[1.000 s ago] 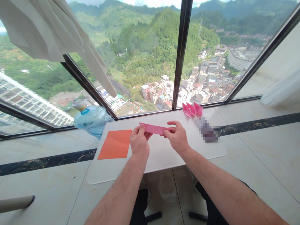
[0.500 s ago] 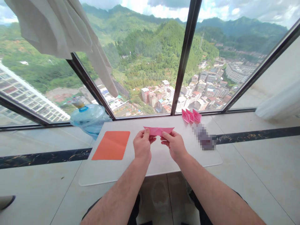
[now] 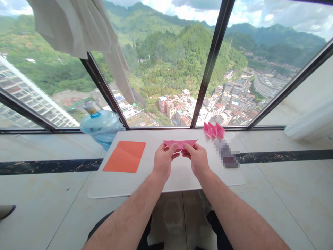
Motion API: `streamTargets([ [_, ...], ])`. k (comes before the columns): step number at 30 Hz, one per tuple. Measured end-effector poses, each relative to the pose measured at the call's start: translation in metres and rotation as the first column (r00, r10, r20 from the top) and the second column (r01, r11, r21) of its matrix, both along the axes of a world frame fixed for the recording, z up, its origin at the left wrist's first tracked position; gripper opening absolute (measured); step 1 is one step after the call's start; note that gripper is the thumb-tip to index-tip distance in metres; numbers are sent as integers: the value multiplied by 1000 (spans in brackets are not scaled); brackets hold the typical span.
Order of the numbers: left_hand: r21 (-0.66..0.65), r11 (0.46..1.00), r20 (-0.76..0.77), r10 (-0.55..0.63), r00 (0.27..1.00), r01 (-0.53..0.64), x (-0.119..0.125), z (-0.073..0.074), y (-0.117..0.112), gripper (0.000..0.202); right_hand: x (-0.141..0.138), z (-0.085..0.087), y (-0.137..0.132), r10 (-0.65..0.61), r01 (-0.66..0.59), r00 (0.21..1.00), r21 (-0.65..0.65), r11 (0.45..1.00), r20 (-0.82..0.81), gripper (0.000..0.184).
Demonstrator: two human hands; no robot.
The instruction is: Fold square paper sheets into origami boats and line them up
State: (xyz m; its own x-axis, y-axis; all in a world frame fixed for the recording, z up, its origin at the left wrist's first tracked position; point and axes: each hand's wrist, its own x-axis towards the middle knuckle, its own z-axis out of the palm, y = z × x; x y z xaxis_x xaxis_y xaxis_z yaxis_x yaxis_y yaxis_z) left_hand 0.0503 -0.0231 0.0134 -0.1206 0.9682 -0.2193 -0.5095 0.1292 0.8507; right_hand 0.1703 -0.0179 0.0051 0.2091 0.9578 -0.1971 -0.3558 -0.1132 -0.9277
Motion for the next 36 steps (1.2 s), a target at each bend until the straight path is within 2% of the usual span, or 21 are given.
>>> streamTargets([
  [2,-7,1000,-49,-14,999,13,1,0,0,43,0,0,-1,-1,1,1000,15,1000,29,29],
  [7,-7,998,-65,69,996,-69,3,1,0,35,-1,-1,-1,-35,31,998,73,997,54,28],
  [14,16,998,-64,55,996,-54,-1,3,-1,40,3,-2,1,91,-93,995,70,993,26,29],
  [18,37,997,-49,65,997,-63,-2,4,-1,41,5,-1,3,58,-58,998,67,996,6,28],
  [21,32,999,-15,16,1000,-15,-1,4,-1,43,8,-1,3,42,-42,999,74,996,-4,27],
  [24,4,999,-56,-38,998,39,0,3,-1,42,10,-1,2,60,-67,996,106,992,69,26],
  [27,-17,1000,-106,-18,994,16,0,1,-1,37,8,-1,-1,75,-91,990,133,987,122,25],
  [31,-2,1000,-95,-12,995,12,1,0,-1,35,5,-1,-2,147,-159,984,119,980,102,25],
  [36,17,1000,-58,13,998,-12,3,2,-2,33,3,-1,-1,112,-123,989,111,986,95,21],
])
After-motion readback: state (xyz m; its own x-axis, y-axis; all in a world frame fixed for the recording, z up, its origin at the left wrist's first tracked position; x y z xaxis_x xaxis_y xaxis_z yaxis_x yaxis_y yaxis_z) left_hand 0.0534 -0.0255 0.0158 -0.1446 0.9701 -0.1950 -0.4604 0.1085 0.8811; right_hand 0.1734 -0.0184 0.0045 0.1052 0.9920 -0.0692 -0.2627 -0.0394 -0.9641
